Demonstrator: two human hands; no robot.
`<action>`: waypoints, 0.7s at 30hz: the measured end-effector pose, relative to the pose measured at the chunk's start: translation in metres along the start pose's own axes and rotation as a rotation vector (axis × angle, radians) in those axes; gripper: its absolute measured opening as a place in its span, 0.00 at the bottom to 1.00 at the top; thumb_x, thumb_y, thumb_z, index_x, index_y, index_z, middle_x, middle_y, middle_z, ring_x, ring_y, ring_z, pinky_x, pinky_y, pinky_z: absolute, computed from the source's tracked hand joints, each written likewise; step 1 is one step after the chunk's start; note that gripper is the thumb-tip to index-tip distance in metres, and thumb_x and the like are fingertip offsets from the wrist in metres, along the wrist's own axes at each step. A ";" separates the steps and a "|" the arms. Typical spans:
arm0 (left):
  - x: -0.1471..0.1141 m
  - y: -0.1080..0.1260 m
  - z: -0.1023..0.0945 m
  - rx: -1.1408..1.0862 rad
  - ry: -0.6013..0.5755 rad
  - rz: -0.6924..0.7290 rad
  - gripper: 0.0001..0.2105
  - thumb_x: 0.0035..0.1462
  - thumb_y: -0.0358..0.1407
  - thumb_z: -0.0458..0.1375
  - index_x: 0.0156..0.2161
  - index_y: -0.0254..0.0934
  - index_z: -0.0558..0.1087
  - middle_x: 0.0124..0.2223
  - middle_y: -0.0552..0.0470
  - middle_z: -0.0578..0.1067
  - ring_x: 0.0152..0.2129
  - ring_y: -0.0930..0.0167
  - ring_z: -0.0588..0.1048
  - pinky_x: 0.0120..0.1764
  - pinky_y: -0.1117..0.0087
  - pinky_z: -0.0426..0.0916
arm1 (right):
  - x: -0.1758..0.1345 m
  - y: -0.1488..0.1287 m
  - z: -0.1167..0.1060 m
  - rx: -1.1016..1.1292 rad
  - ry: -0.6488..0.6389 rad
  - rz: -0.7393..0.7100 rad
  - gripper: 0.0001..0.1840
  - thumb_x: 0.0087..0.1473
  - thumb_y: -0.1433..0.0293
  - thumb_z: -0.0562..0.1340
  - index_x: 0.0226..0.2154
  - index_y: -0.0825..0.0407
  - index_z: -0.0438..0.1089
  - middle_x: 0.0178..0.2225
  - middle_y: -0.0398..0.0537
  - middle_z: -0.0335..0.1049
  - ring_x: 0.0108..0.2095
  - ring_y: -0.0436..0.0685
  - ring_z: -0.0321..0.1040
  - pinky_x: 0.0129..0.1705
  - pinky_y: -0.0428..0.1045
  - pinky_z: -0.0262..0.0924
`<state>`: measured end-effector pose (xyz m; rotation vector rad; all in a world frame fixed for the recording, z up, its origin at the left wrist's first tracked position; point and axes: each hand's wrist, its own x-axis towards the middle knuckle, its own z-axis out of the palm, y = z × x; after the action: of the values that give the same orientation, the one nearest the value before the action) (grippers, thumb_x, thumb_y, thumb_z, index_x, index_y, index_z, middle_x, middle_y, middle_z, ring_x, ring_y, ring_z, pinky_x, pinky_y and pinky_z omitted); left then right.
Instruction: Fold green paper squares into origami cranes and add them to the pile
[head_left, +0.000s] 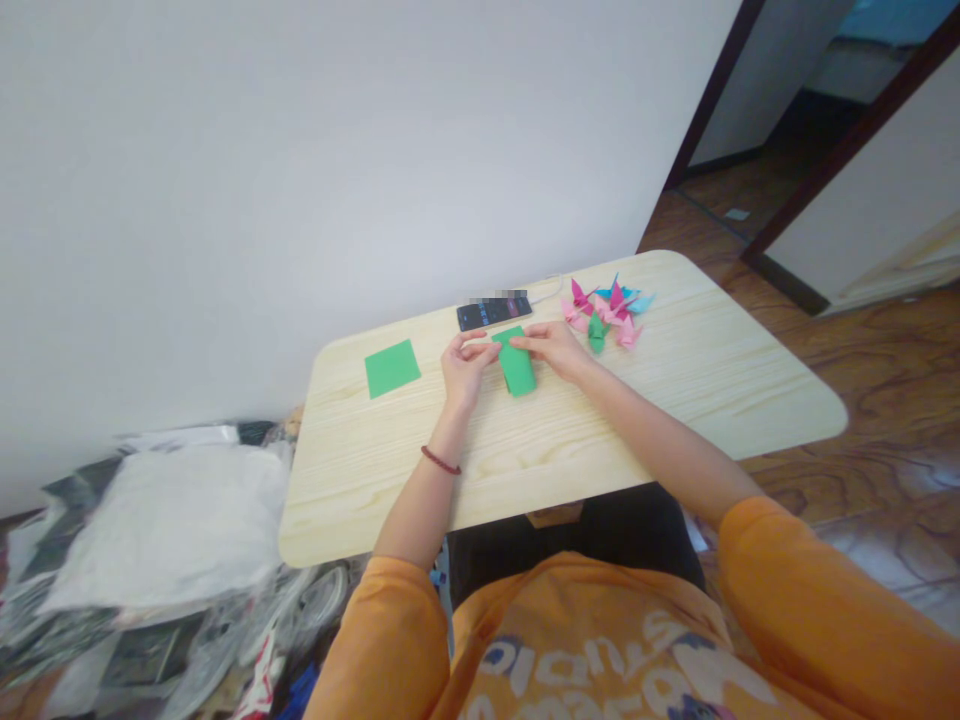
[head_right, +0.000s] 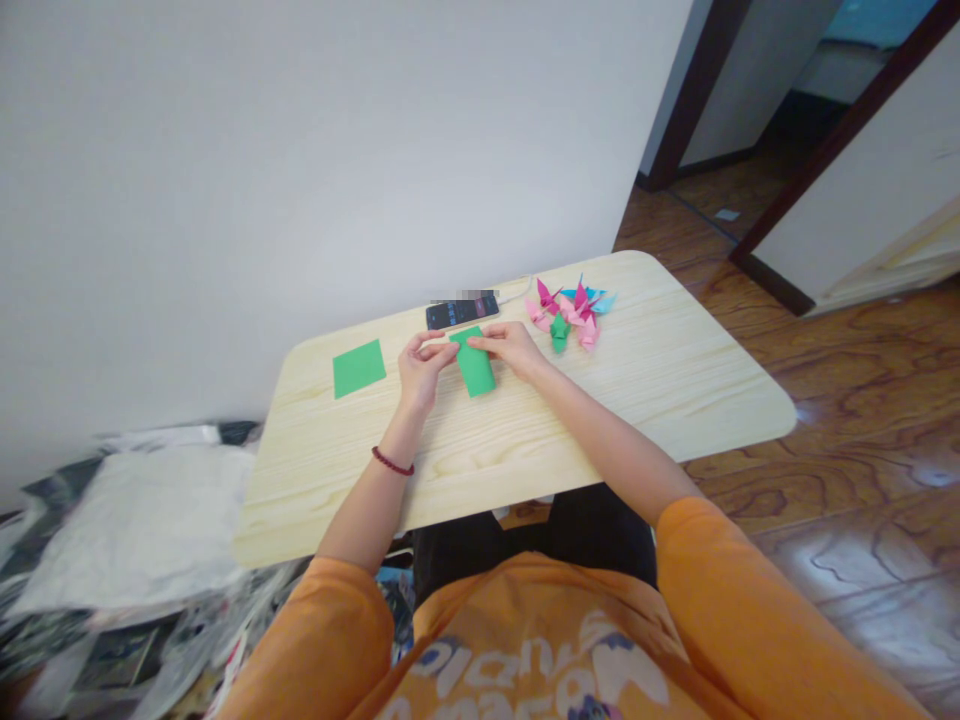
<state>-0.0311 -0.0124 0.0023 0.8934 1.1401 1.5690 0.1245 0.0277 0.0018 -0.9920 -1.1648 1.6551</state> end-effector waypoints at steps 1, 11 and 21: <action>-0.001 0.000 0.001 -0.002 0.024 0.014 0.21 0.32 0.36 0.73 0.34 0.36 0.72 0.23 0.55 0.78 0.22 0.73 0.76 0.35 0.69 0.72 | 0.000 0.000 0.001 0.004 0.001 0.009 0.21 0.28 0.59 0.76 0.25 0.54 0.76 0.28 0.47 0.77 0.30 0.54 0.71 0.37 0.49 0.67; -0.001 -0.004 0.002 -0.066 0.125 -0.009 0.21 0.33 0.34 0.72 0.31 0.38 0.66 0.23 0.56 0.77 0.22 0.74 0.76 0.36 0.70 0.71 | 0.002 0.004 0.001 -0.280 0.008 -0.130 0.23 0.41 0.50 0.67 0.18 0.53 0.66 0.18 0.41 0.63 0.23 0.49 0.58 0.26 0.46 0.54; -0.001 -0.009 0.004 -0.159 0.234 -0.016 0.22 0.32 0.33 0.72 0.31 0.38 0.64 0.22 0.59 0.74 0.21 0.76 0.74 0.36 0.71 0.71 | 0.002 0.011 0.004 -0.470 -0.009 -0.225 0.26 0.49 0.47 0.60 0.17 0.52 0.61 0.16 0.39 0.54 0.22 0.48 0.50 0.24 0.46 0.43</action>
<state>-0.0252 -0.0113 -0.0048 0.6060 1.1613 1.7584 0.1183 0.0264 -0.0083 -1.0886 -1.6513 1.2336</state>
